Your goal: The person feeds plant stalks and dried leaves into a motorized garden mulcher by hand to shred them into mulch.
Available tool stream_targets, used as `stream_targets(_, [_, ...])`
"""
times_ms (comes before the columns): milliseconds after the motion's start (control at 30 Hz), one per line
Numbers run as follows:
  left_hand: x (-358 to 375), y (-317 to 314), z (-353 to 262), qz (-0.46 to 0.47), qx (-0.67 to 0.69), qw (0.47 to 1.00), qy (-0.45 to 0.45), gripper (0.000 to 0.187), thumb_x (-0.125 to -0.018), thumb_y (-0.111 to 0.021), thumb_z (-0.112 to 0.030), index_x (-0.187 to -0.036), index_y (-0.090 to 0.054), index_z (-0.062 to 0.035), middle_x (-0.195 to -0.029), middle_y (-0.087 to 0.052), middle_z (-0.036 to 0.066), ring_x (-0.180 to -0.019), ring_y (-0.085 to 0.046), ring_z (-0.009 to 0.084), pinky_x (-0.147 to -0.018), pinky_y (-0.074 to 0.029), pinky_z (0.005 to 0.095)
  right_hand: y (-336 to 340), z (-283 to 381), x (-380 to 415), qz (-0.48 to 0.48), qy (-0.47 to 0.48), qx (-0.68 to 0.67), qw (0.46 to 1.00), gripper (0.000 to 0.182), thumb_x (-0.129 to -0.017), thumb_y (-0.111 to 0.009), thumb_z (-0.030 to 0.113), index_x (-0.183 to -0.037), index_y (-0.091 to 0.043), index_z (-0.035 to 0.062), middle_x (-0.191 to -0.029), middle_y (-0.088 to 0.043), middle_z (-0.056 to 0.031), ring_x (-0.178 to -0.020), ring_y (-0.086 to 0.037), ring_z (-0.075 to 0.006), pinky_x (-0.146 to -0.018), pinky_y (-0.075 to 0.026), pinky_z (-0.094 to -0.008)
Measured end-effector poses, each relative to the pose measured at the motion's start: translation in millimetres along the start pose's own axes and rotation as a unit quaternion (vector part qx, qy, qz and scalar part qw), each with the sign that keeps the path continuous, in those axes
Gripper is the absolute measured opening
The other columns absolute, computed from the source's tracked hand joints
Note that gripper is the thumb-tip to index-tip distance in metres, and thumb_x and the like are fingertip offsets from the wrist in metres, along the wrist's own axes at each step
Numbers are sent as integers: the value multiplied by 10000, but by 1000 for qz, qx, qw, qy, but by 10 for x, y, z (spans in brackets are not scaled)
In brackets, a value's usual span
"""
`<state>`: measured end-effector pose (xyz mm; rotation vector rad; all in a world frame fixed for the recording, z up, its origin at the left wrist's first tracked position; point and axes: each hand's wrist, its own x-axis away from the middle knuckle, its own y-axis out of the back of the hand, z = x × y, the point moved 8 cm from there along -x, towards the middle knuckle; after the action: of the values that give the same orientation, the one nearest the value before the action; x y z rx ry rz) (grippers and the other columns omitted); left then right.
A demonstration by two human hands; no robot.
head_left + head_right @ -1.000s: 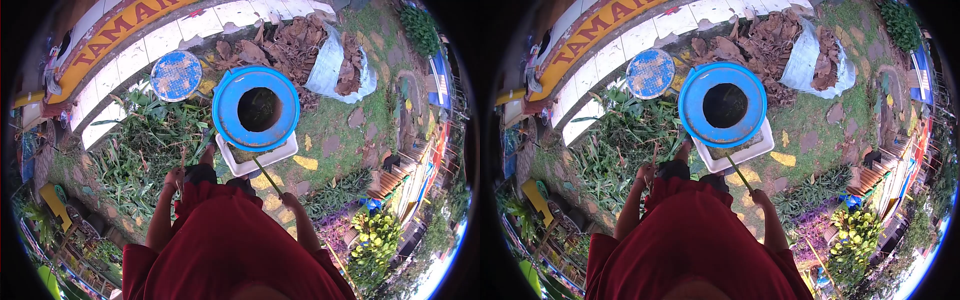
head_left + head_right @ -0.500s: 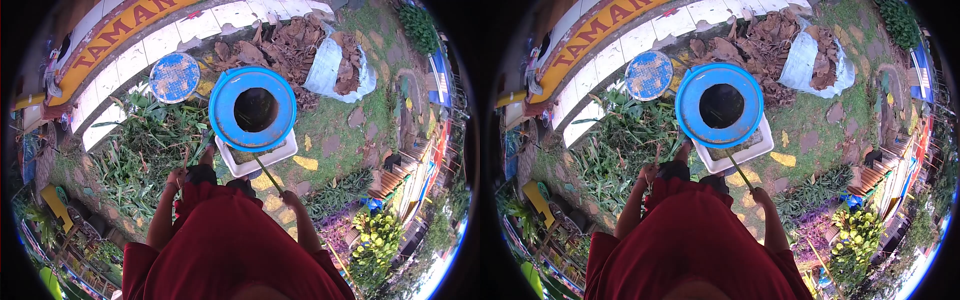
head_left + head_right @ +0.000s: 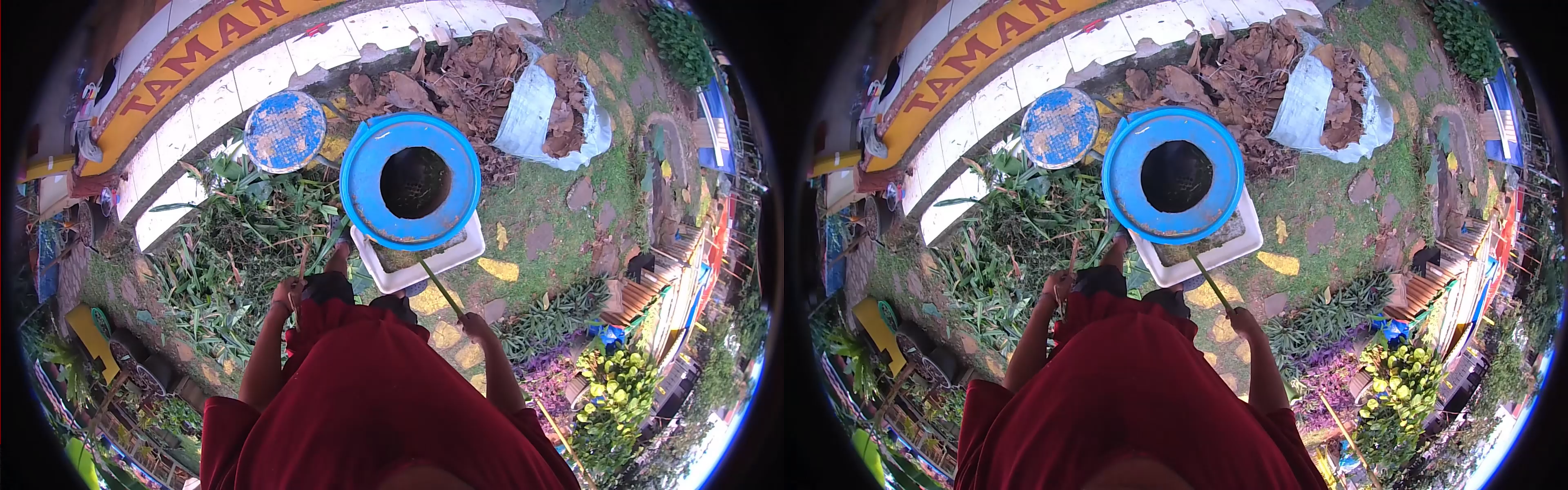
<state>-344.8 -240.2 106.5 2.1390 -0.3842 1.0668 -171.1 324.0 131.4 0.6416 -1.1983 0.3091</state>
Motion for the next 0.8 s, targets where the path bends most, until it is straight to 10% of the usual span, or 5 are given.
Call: stream_targets(800, [84, 6, -77, -29, -36, 998, -48, 411, -869, -587, -403, -988, -687, -23, -942, -682, 232, -917, -662, 377, -801, -506, 419, 157, 130, 124, 1, -38, -59, 998, 466, -974, -473, 439, -1003, -663, 15, -700, -579, -95, -502, -541, -200, -456, -469, -375])
